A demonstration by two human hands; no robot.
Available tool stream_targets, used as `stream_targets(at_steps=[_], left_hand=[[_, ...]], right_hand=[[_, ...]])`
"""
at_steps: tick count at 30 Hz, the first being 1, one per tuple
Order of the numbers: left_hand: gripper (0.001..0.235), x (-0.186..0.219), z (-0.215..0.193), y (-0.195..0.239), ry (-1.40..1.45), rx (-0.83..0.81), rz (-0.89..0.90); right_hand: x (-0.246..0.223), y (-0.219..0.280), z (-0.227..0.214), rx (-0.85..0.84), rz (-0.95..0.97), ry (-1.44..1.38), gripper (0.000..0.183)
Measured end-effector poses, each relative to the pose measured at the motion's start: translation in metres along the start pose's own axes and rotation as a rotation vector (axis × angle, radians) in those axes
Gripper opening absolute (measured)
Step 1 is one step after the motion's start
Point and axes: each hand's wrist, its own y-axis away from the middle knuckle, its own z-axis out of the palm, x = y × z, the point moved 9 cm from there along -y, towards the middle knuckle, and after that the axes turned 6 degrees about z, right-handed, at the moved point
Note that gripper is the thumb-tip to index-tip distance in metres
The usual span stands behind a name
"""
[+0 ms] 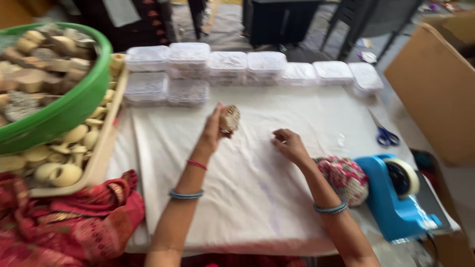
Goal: The person cleans wooden stamps by wiping them with a cloth. They pick up a stamp from a green basin, rub the surface with a patterned cloth, and place the cleaned stamp on the table. The person repeats this process for multiple stamps.
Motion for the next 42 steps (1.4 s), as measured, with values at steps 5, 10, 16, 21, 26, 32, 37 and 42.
stream_targets(at_steps=[5, 10, 16, 21, 26, 32, 37, 42], left_hand=[[0.067, -0.108, 0.079, -0.007, 0.353, -0.153, -0.319], [0.069, -0.126, 0.105, -0.003, 0.473, -0.224, -0.363], [0.065, -0.123, 0.098, 0.002, 0.522, -0.175, -0.31], [0.049, -0.114, 0.103, 0.005, 0.517, -0.137, -0.329], [0.053, -0.122, 0.107, 0.004, 0.471, -0.179, -0.315], [0.054, -0.129, 0.103, -0.002, 0.365, -0.182, -0.248], [0.053, -0.104, 0.102, 0.008, 0.704, -0.091, -0.272], [0.052, -0.141, 0.096, -0.013, 0.317, -0.169, -0.153]], right_hand=[[-0.07, 0.096, -0.056, 0.059, -0.313, 0.427, 0.037], [-0.013, 0.13, -0.11, 0.268, -0.131, 0.755, 0.044], [0.02, 0.145, -0.083, 0.449, -0.087, 0.806, 0.073], [0.036, 0.117, -0.102, 0.41, -0.015, 0.823, 0.028], [-0.08, 0.098, -0.101, 0.596, -0.424, 0.303, 0.021], [-0.139, 0.064, -0.02, 0.65, -0.629, 0.235, 0.023], [-0.151, 0.081, 0.011, 0.668, -0.75, 0.349, 0.025], [-0.117, 0.05, -0.018, 0.687, -0.59, 0.31, 0.022]])
